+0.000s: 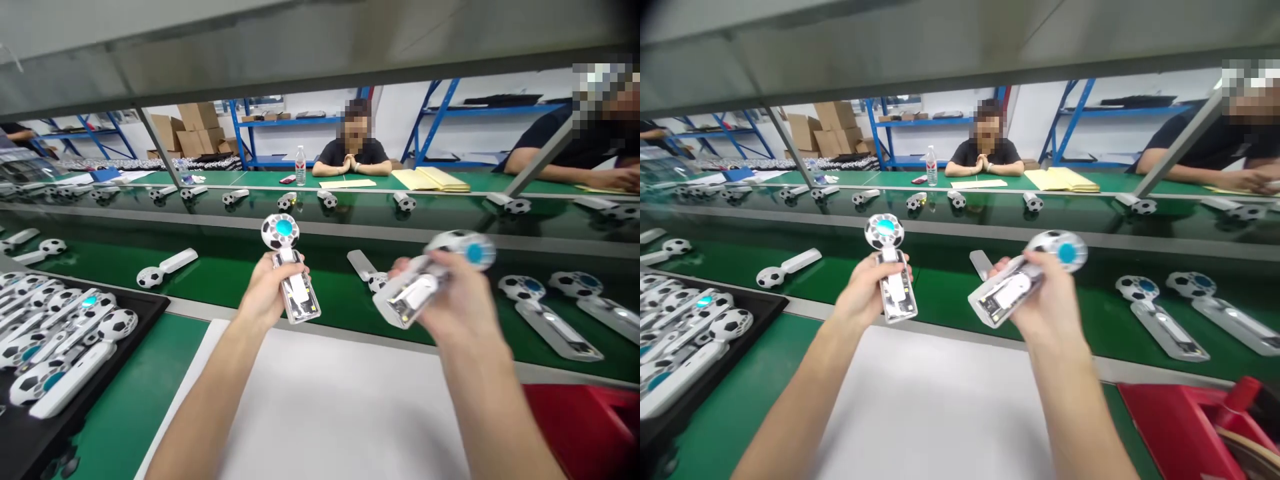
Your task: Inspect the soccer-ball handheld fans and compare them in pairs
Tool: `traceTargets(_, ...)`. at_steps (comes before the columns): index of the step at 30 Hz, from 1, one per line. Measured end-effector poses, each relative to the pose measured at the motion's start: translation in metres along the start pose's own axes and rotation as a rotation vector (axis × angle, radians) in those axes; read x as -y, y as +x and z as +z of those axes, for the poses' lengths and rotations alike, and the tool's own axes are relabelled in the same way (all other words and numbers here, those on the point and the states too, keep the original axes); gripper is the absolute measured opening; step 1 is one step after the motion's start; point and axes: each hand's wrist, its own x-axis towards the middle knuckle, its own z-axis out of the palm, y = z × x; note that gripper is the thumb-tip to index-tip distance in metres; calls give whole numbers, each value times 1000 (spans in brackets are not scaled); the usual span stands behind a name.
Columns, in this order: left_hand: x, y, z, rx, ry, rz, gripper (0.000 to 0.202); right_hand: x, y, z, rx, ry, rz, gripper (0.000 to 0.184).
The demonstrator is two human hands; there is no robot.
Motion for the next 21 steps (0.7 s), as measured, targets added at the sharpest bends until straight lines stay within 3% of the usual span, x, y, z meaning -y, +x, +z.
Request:
traceTargets(2, 13, 11, 0, -33, -44, -44, 31, -21, 17, 12, -33, 60, 260, 8)
traceTargets(4, 22, 17, 0, -56, -109, -84, 29, -39, 26, 18, -23, 43, 358, 8)
traceTargets(8, 31, 22, -1, -20, -141, -138, 30, -57, 24, 21, -6, -49, 350, 8)
traceTargets(11, 41, 27, -5, 23, -33, -101, 29, -65, 20, 21, 3, -179, 278, 14)
traceTargets(14, 56, 36, -14, -74, 350, 226, 32, -77, 21, 15, -87, -315, 24, 39)
traceTargets(17, 71, 44, -28, -213, 817, 700, 29, -88, 28, -1, -174, -639, -563, 41)
traceTargets(19, 77, 48, -36, -252, 975, 865, 28, -92, 34, -13, -168, -899, -974, 31)
traceTargets(21, 79, 51, -42, -272, 1010, 921, 28, -92, 38, -22, -159, -981, -1130, 27)
